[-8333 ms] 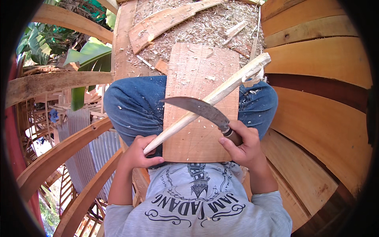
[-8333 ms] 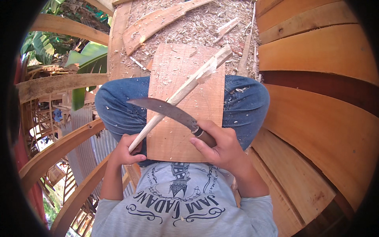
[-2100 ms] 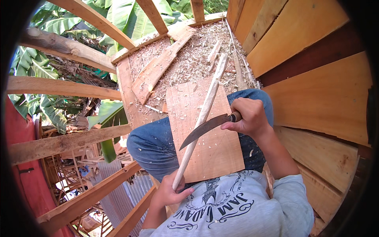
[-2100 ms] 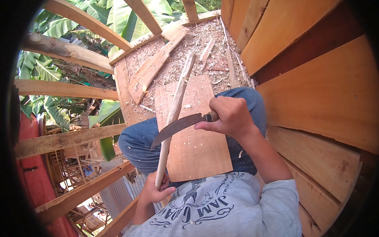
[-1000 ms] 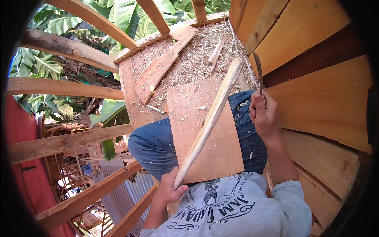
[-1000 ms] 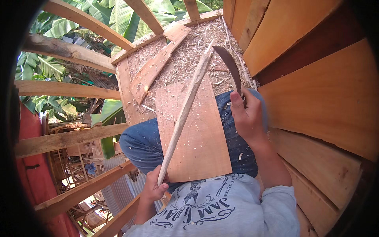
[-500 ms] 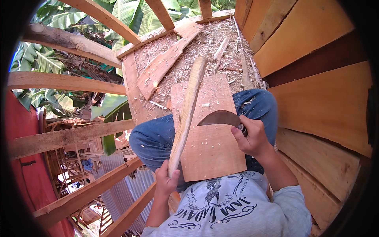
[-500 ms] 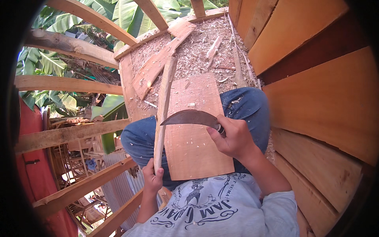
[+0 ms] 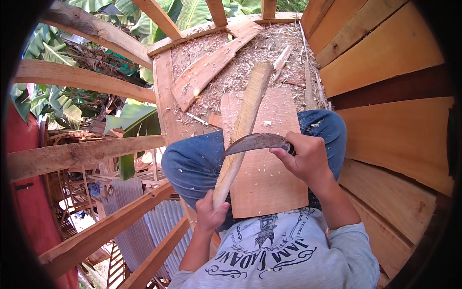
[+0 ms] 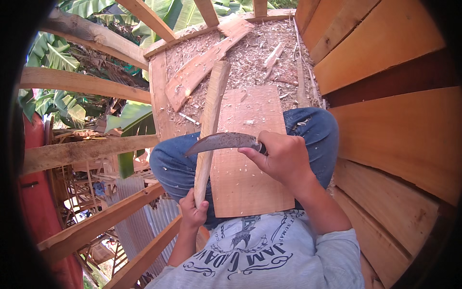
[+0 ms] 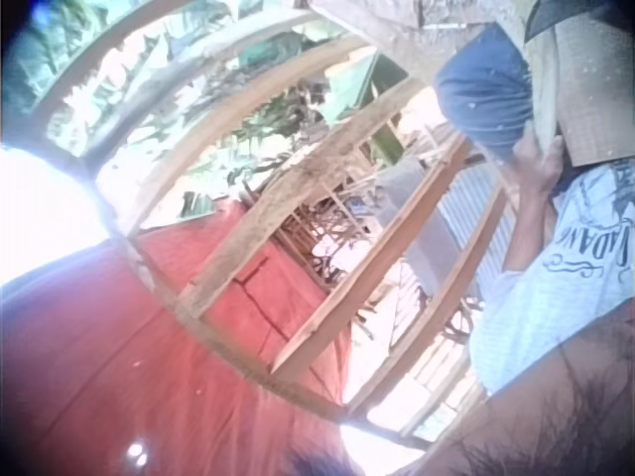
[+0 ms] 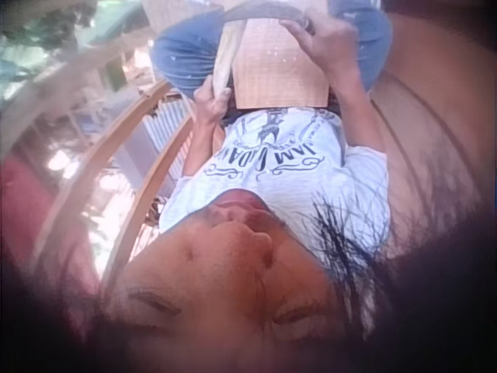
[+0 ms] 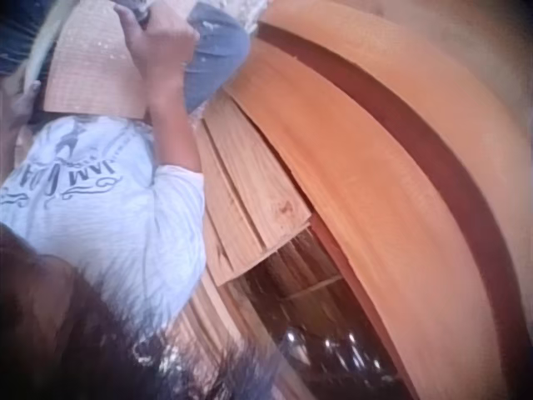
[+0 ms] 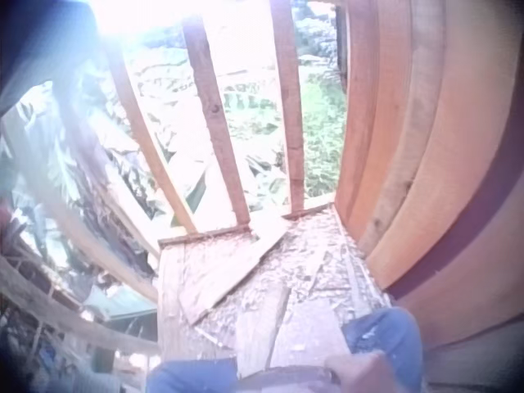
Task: The person is sitting cross-legged on a wooden platform, carving a long, thin piece of wood using a curved knife. They hold the wood in their left hand and use the knife in their right hand to shave off thin layers, creating wood shavings that accumulate on the platform.
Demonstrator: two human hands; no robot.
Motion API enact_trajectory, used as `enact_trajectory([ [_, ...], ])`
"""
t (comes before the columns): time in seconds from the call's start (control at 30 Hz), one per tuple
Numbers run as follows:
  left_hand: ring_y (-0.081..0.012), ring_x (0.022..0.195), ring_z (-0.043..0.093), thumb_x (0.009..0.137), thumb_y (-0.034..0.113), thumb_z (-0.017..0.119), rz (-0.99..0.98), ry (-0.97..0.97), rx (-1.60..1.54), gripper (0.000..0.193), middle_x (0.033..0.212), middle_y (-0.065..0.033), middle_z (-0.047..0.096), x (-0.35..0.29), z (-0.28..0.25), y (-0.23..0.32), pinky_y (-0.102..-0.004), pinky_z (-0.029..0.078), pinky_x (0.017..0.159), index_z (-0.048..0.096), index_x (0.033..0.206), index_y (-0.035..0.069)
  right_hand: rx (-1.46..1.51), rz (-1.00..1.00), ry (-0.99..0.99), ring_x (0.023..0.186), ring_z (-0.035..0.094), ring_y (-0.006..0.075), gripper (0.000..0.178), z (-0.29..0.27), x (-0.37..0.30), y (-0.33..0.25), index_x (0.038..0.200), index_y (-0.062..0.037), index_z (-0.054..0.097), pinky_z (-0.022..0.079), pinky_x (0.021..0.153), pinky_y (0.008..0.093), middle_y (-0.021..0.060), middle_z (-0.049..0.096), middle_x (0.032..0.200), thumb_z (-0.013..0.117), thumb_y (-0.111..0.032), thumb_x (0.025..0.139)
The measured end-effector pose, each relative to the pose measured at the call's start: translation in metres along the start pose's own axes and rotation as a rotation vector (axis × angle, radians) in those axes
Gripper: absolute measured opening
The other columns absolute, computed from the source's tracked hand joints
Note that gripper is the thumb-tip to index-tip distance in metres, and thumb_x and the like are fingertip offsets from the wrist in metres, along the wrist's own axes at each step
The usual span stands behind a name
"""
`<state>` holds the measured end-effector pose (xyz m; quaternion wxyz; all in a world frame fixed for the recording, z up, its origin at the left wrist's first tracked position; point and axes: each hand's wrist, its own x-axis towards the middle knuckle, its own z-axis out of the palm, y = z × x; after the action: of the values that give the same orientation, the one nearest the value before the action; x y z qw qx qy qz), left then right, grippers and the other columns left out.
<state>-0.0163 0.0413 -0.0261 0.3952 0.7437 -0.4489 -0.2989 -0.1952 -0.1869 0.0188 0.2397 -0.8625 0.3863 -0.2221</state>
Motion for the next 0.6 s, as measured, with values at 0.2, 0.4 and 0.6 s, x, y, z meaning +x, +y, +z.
enact_trajectory([
  [0.2,-0.0246,0.047,0.055,0.083,0.039,0.064,0.008,-0.008,0.007,0.042,0.056,-0.0125,0.049,0.001,-0.001,-0.003,-0.0311,0.042,0.047,0.055,0.082,-0.002,-0.235,-0.076,0.123,0.041,0.05,0.0221,0.051,0.0,0.014,0.016,0.057,-0.0077,0.049,0.037,0.04,0.0317,0.0064,0.045,0.048,0.07,-0.052,0.073],
  [0.4,-0.0291,0.048,0.057,0.084,0.042,0.062,-0.015,0.011,0.003,0.045,0.055,-0.0148,0.049,-0.002,0.001,-0.007,-0.033,0.042,0.047,0.052,0.078,-0.001,-0.141,0.224,0.387,0.041,0.044,0.0251,0.057,-0.009,0.044,0.06,0.06,-0.0008,0.051,0.034,0.042,0.0338,0.0105,0.043,0.047,0.062,-0.052,0.083],
  [0.6,-0.0289,0.047,0.056,0.084,0.045,0.061,-0.053,-0.036,-0.046,0.047,0.053,-0.0147,0.047,0.003,-0.002,-0.008,-0.0336,0.041,0.046,0.052,0.077,0.0,0.147,0.227,0.289,0.044,0.035,0.0177,0.058,-0.034,0.031,0.044,0.058,-0.0013,0.044,0.033,0.043,0.0309,0.0088,0.036,0.047,0.062,-0.05,0.084],
])
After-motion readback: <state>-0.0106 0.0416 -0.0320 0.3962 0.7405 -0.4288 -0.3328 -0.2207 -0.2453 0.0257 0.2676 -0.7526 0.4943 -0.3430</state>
